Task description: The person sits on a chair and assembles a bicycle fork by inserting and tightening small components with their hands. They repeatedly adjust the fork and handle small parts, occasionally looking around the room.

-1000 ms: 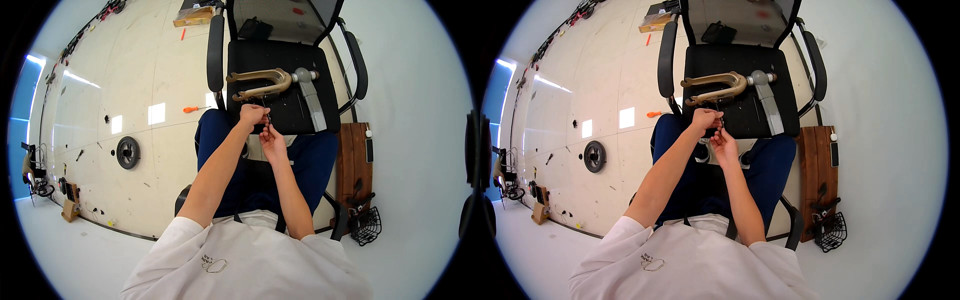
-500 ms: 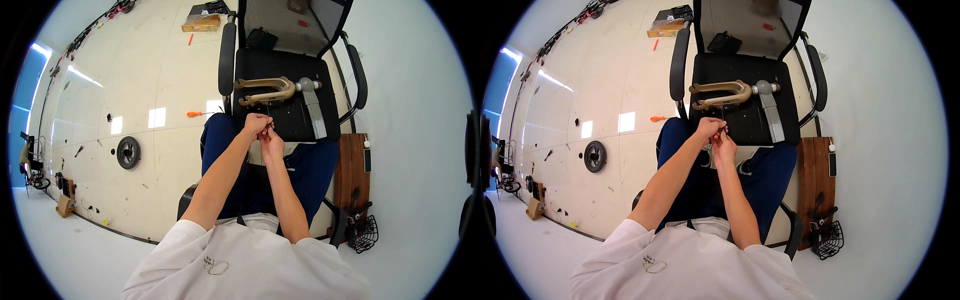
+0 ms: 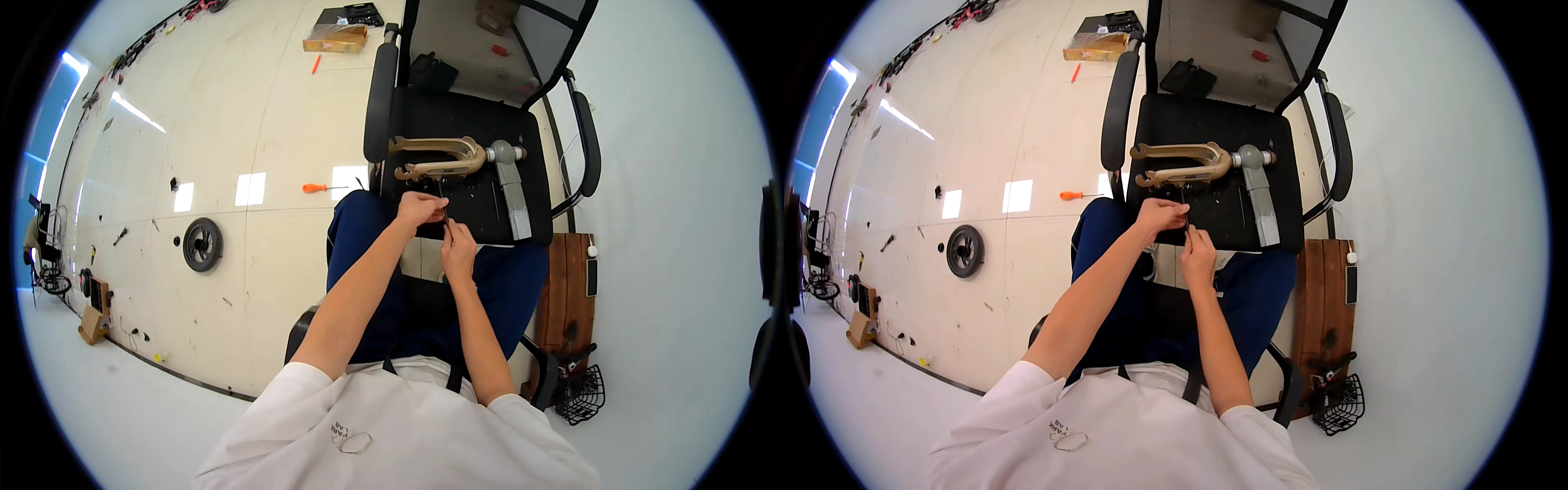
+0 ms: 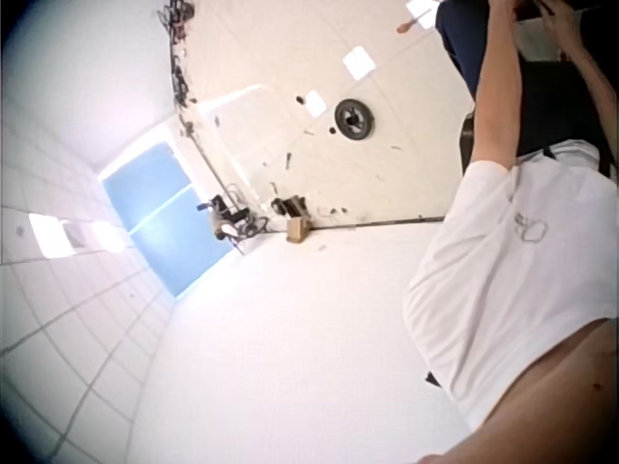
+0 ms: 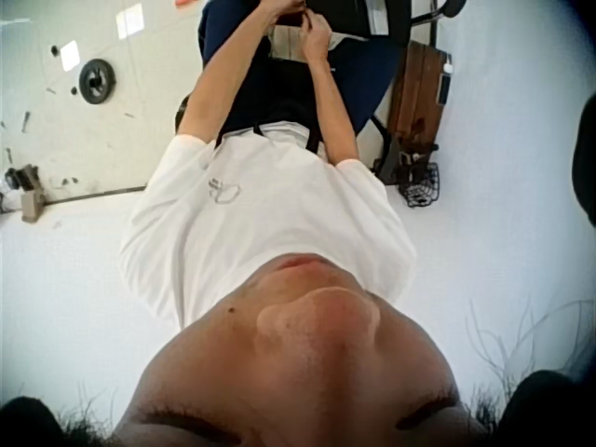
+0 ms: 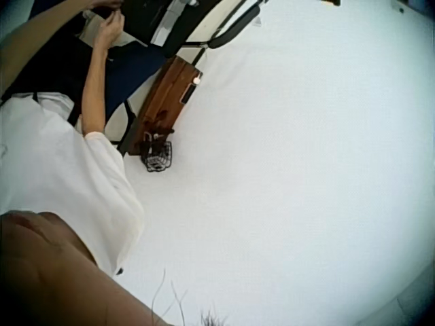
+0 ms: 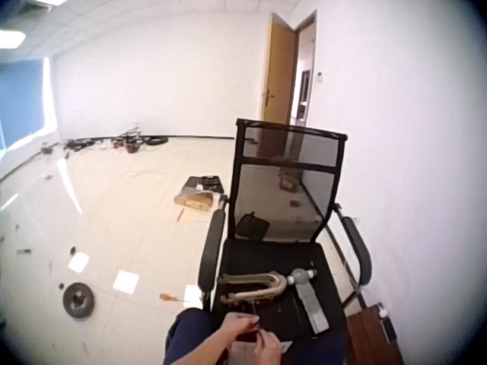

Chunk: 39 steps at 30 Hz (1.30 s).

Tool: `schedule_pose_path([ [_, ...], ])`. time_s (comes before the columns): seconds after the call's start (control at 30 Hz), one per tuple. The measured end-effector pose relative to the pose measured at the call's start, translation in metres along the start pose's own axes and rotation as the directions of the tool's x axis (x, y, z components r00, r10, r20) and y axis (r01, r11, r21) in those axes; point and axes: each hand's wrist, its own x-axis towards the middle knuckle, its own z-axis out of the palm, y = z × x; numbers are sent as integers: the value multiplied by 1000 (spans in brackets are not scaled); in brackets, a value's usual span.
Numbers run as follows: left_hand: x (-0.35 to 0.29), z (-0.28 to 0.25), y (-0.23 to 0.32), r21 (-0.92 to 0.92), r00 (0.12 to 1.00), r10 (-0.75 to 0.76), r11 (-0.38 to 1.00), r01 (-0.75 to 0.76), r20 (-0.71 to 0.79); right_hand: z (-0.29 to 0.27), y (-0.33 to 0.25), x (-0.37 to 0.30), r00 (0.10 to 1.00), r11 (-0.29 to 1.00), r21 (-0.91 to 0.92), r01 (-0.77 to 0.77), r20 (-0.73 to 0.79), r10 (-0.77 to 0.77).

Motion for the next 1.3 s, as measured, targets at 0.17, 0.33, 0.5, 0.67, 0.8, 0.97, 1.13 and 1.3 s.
schedule_pose_path([
  [0.17,-8,15,14,127,992,30,992,-14,-126,-27,6,15,968,946,-213,245,102,-228],
  [0.33,14,14,-1,-111,996,-41,993,33,-77,-25,-10,14,947,862,416,-290,-8,322],
  [0.5,11,16,-3,-240,997,-43,969,57,63,-22,3,14,635,18,768,-640,516,574],
  [0.67,5,15,0,-266,996,-26,963,46,80,-9,6,15,667,165,723,-671,490,561],
  [0.8,3,13,2,35,998,48,998,-47,-29,-10,3,16,919,824,410,-391,124,374],
  [0.97,-6,20,16,190,994,9,982,11,-104,-23,-7,14,999,999,-37,39,-21,-39],
  [1.13,-1,18,11,-60,995,-100,993,98,-31,-32,-27,8,959,968,195,-157,-202,196],
  [1.3,-1,24,10,-76,992,-88,993,96,94,-22,16,3,604,24,774,-633,474,640],
])
